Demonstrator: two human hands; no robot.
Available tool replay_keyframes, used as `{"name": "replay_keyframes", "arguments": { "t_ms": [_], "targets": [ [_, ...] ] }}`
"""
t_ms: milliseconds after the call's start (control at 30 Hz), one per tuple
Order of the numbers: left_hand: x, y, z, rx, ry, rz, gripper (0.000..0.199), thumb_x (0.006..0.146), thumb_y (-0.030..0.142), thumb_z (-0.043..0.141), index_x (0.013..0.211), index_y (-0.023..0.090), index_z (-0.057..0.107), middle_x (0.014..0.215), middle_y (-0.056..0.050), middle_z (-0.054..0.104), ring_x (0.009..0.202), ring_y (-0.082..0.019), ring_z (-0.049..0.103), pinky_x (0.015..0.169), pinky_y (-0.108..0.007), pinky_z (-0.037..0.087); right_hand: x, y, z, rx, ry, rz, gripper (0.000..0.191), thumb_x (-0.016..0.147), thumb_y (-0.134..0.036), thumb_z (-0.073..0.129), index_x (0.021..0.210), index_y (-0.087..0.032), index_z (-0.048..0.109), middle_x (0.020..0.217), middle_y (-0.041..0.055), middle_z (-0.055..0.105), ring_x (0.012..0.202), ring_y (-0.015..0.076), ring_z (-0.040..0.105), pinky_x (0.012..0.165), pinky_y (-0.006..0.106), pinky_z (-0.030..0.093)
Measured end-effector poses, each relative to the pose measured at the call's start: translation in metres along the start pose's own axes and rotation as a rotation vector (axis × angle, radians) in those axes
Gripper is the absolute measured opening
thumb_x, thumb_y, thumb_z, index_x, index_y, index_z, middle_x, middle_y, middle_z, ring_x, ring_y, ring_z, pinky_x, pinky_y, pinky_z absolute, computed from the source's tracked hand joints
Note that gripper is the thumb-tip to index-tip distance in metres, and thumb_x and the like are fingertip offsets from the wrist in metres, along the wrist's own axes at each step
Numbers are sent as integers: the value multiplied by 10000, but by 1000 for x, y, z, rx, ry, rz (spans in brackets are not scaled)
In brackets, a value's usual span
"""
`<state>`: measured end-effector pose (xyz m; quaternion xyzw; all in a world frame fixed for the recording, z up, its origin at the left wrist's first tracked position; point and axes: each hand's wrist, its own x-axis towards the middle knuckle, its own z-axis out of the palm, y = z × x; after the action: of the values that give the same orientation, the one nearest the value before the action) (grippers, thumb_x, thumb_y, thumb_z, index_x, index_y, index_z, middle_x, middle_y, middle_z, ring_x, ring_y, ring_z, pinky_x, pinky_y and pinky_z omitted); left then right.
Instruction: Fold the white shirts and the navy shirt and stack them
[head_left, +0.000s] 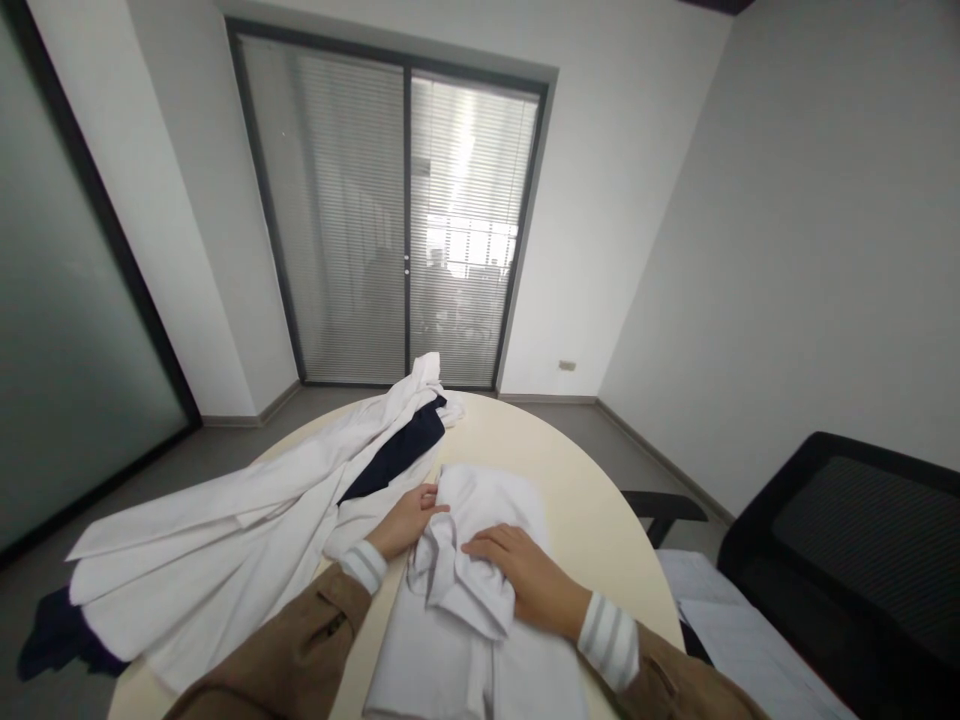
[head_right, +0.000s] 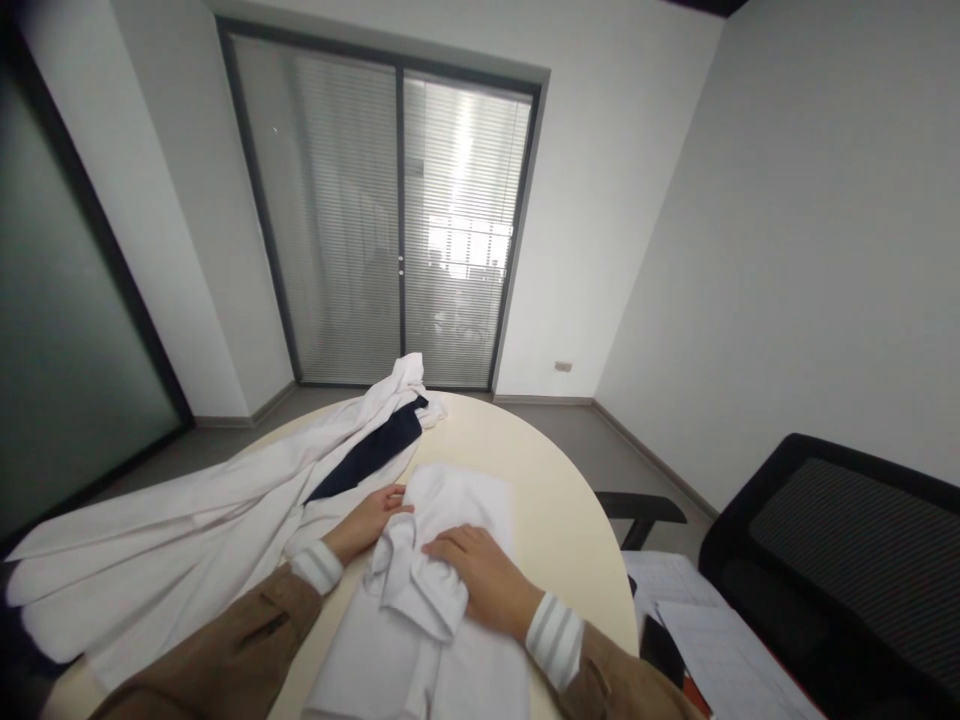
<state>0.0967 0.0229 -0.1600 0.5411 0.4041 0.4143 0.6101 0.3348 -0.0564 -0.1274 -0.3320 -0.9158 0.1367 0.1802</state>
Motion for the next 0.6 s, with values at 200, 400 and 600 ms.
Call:
{"name": "replay_keyframes", "arguments": {
  "t_ms": [200,400,600],
  "targets": [
    [11,5,5,-176,13,52,1043,546,382,926,1408,117,403,1036,-152,738,959,-292,710,912,-433,509,8,32,-13,61,107,-97,467,783,-279,693,1236,-231,590,1177,108,669,1129,266,586,1014,447,411],
    [1,5,2,-194,22,51,1006,676,462,851,1470,97,353,936,-91,741,895,-263,709,864,-390,521,-7,19,-26,319,262,-150,236,851,-470,661,830,-235,666,828,68,720,847,224,651,863,398,466],
    [5,4,1,2,202,94,681,753,427,762,1322,107,565,1192,-143,706,1187,-325,611,1041,-417,438,-23,4,-37,644,39,-136,826,856,-851,265,947,-185,745,910,119,738,859,246,673,803,370,500]
  ]
}}
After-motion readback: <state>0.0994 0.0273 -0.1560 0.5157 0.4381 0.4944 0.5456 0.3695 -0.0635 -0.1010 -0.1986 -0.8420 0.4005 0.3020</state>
